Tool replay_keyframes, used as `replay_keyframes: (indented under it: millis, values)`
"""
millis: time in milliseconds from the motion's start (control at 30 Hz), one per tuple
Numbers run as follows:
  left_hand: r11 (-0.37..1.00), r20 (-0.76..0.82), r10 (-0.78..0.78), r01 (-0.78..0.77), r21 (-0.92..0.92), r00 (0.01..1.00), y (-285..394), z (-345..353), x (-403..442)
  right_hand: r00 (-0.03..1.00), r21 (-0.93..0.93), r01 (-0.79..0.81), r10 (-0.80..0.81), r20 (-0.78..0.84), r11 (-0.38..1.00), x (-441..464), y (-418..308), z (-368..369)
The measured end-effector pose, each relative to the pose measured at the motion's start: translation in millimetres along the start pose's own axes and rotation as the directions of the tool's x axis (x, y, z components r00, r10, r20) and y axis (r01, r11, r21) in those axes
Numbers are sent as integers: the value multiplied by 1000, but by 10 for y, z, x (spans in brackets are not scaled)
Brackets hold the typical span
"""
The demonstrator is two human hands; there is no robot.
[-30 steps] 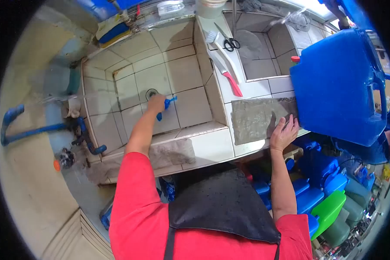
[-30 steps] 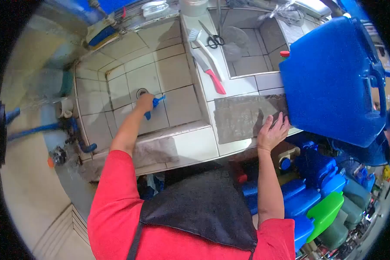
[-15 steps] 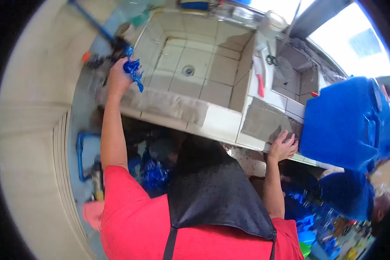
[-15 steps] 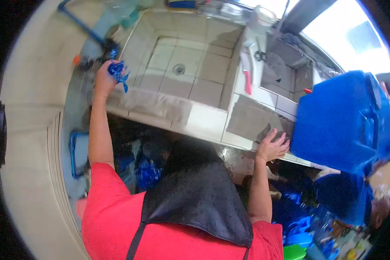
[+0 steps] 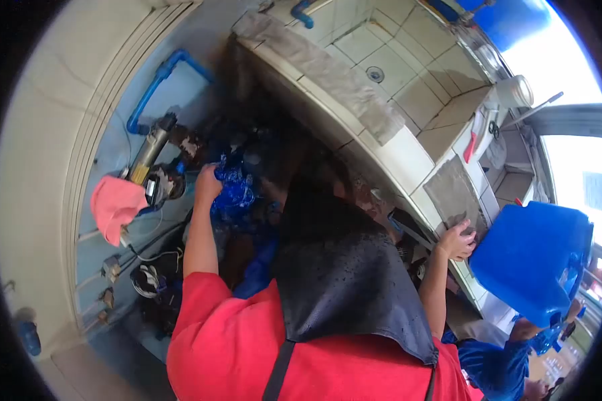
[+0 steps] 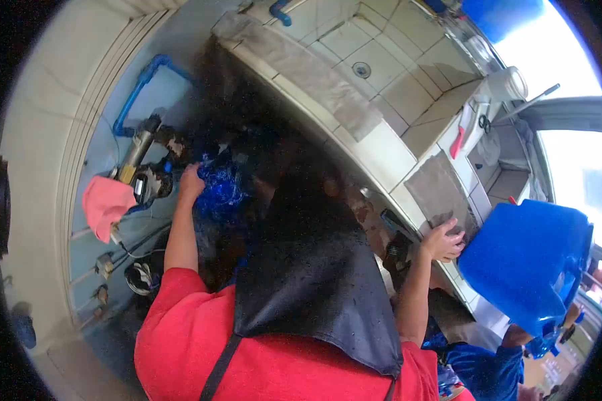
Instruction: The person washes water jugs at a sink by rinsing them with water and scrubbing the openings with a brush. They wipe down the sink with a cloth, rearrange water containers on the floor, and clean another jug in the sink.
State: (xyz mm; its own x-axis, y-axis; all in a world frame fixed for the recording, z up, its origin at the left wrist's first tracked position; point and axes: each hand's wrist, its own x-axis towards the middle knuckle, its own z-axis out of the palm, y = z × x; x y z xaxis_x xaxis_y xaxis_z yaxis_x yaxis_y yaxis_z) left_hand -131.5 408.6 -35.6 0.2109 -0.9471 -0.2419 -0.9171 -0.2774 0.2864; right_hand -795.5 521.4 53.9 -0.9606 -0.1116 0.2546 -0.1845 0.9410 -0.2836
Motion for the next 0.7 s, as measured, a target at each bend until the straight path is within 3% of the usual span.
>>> replay_keyframes:
  millis: [67,133,233,400,467,533,633,700]
  values:
    - [998,4,-53,53,26,999,-288,242,-264,1000,-36,-13,14,8,999,43,11,21]
    - [971,94,-215,202,127,972,-575,428,-442,1000,-43,-3,4,19,999,48,-4,0]
    - [935,75,-321,303,183,944,-787,612,-716,1000,-55,5,-4,21,998,54,-2,-1]
    - [892,159,-453,442,99,877,-1055,751,-874,1000,-76,18,-17,10,997,88,40,39]
    - [883,164,-469,462,80,868,-1063,728,-924,1000,-85,3,-2,10,996,108,56,68]
    - [801,323,-594,579,151,737,-1008,642,-936,1000,-91,19,-17,15,996,123,81,73]
    - [734,301,-675,652,189,673,-784,480,-1019,999,-92,44,-43,17,995,78,47,16]
    - [747,279,-664,627,222,693,-770,521,-1079,998,-87,54,-53,13,995,45,7,-24]
